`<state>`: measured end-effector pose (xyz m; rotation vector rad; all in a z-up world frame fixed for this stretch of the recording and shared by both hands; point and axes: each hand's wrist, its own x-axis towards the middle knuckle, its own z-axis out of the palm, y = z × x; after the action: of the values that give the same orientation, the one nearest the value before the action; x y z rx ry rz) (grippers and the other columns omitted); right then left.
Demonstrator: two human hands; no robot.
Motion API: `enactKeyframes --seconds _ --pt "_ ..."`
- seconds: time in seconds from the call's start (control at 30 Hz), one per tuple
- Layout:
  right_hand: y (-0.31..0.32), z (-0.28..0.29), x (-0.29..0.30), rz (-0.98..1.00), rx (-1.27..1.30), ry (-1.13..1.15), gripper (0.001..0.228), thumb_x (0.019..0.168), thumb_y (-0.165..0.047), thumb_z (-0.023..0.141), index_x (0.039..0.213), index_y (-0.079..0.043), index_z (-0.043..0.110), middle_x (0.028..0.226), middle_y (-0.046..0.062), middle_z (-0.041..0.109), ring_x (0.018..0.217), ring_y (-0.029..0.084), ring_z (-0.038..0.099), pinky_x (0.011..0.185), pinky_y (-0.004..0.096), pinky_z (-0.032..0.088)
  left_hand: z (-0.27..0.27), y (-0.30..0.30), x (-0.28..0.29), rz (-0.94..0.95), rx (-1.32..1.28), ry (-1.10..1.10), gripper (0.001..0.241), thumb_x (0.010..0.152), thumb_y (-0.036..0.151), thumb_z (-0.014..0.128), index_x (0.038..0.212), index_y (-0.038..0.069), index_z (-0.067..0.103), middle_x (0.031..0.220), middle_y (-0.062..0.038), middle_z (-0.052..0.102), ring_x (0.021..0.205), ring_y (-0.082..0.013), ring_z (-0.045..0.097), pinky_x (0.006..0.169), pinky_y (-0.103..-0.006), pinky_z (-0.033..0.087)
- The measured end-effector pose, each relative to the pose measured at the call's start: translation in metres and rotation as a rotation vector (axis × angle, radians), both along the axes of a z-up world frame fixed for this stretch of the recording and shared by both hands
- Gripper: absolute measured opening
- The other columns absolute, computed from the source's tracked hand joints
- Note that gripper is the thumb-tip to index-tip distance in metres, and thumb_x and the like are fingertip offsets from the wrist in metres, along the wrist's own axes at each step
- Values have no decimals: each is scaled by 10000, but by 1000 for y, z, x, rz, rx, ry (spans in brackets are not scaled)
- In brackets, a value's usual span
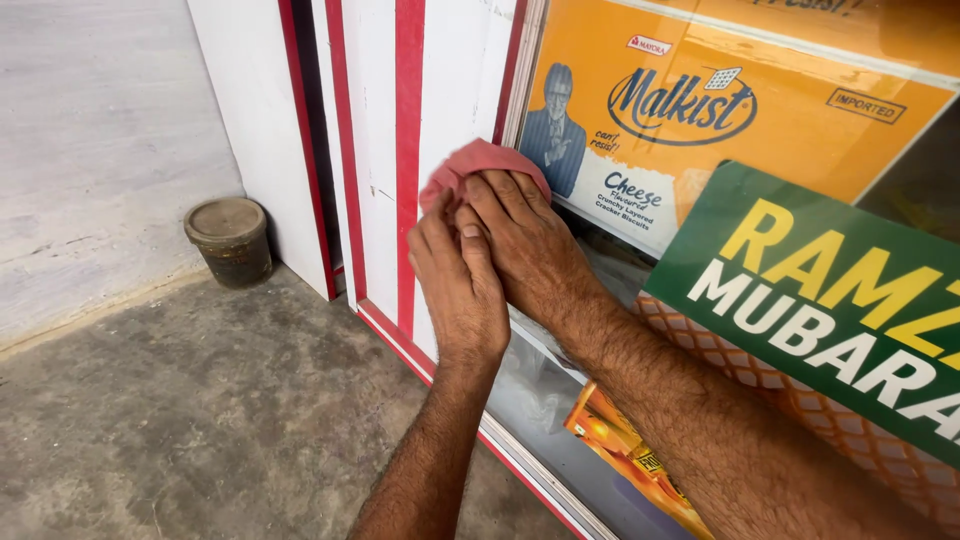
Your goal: Cleaning the exterior and shelves of a store display case using a cloth.
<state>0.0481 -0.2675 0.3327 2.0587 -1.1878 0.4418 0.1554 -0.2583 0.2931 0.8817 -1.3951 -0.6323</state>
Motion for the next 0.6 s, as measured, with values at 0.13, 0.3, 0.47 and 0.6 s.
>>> enactKeyframes --seconds 0.13,0.3,0.47,0.6 --pt "-22 0 1 14 -46 52 597 1024 -302 566 1512 29 465 1597 221 391 1507 338 324 1250 499 239 -7 -19 0 -80 9 -26 580 1089 387 247 1565 67 330 1494 -224 427 1423 -356 425 1202 -498 349" --pt "-32 -18 -3 -201 42 248 648 992 -367 547 1519 -11 422 1600 193 356 1506 333 279 1245 514 187 -24 -36 -4 -208 164 -66 620 1051 380 237 1598 88 250 1619 -200 323 1522 -328 295 1243 -469 262" --pt "-28 -26 1 -273 105 274 602 1044 -350 541 1549 -42 430 1632 167 363 1530 314 269 1275 503 166 -26 -40 -3 -225 191 -54 610 1041 327 251 1599 80 239 1642 -203 304 1529 -325 281 1238 -456 259" --pt "-25 -28 4 -321 119 248 676 982 -373 552 1554 -53 385 1640 153 303 1535 288 227 1250 522 149 -24 -48 -6 -243 224 -46 616 1011 261 292 1590 52 261 1559 -217 442 1452 -328 447 1219 -442 346"
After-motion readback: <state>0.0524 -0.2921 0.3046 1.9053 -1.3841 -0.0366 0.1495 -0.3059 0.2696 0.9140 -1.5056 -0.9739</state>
